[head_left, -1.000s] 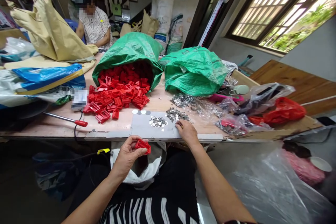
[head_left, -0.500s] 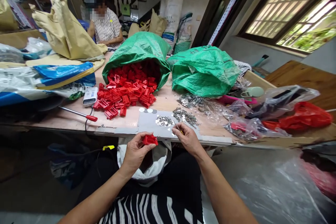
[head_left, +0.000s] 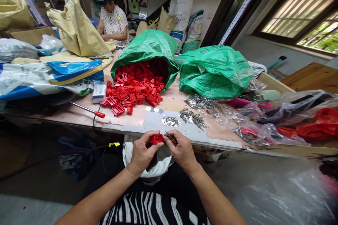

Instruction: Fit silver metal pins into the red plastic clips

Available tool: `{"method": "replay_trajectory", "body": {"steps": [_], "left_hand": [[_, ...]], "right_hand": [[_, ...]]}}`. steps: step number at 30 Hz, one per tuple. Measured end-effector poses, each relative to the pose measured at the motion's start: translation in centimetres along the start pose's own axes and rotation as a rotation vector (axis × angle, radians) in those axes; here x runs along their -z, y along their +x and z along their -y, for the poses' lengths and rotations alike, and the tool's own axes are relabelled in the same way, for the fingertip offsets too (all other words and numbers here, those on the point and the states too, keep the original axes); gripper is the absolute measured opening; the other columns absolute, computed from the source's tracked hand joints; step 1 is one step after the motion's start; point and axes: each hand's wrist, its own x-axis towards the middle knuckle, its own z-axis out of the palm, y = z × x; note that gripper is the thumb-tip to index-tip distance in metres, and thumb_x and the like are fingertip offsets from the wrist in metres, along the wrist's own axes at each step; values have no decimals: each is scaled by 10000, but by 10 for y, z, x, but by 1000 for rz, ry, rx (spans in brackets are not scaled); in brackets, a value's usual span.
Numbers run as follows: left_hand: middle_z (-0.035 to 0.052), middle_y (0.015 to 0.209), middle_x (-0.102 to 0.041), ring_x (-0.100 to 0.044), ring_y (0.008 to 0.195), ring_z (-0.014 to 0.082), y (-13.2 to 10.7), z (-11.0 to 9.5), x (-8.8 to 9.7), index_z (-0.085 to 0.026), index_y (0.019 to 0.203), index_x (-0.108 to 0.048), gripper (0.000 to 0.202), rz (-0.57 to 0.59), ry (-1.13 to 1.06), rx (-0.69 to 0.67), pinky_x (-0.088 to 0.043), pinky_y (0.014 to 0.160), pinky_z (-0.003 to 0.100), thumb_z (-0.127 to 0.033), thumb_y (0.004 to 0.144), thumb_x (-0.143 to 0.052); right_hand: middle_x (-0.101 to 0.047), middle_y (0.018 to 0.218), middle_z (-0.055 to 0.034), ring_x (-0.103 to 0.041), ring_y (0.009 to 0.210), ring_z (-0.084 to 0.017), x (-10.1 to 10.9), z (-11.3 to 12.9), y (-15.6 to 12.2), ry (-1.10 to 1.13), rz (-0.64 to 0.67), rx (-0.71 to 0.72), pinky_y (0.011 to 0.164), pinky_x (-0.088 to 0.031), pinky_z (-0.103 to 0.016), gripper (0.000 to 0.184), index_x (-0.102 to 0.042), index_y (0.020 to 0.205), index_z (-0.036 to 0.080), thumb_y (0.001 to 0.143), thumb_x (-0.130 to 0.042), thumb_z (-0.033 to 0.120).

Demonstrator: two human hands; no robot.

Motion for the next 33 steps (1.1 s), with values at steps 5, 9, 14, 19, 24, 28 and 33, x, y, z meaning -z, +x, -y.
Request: {"method": "replay_trajectory", "body": {"steps": [5,9,14,19,24,28,33], "left_hand": [[39,1079,-701,-648,1001,201,-1,1,-1,-242,1053,-643,316,-16,8,-24,-490,887,301,-280,745,-704],[48,1109,-690,-640,1025,205,-2,2,-1,-237,1068,-630,319,-20,20,-29,-487,905,317,-289,760,-693],[51,1080,-702,-646,1018,218,-3,0,-2,-236,1055,-642,314,-15,29,-41,-493,898,330,-280,749,-700],[48,1070,-708,-645,1022,221,-4,-2,-3,-245,1052,-654,314,-23,22,-43,-490,907,337,-263,742,-703],[51,1075,-707,-628,1067,238,-5,-1,-2,-249,1045,-664,318,-33,-12,-30,-480,939,362,-254,730,-712],[52,1092,-703,-622,1084,238,-5,0,-2,-251,1052,-661,316,-37,-5,-34,-466,969,383,-247,739,-707],[47,1071,-715,-625,1087,244,-4,-3,-2,-253,1025,-670,302,-24,-25,-55,-437,1015,419,-231,728,-715]], "right_hand": [[-591,763,-23,-553,684,-144,-8,-5,-6,-32,-27,77,638,-438,-254,61,-551,838,211,889,-520,218],[-576,746,-16,-545,667,-140,-9,-5,-8,-27,-39,85,622,-438,-252,59,-544,840,213,893,-521,225],[-592,781,-29,-565,707,-149,-10,-7,-8,-35,-80,99,658,-461,-266,50,-546,855,217,895,-516,218],[-603,799,-34,-576,729,-157,-11,-8,-9,-3,-50,122,663,-471,-274,51,-554,862,221,891,-516,204],[-622,809,-41,-587,730,-164,-8,-8,-12,16,-5,96,660,-479,-283,54,-577,879,222,890,-524,221],[-637,829,-46,-600,738,-164,-5,-7,-14,40,12,87,666,-485,-279,68,-596,906,217,892,-530,225],[-642,821,-48,-595,722,-163,-4,-5,-12,57,12,63,675,-486,-283,90,-612,897,213,897,-526,238]]}}
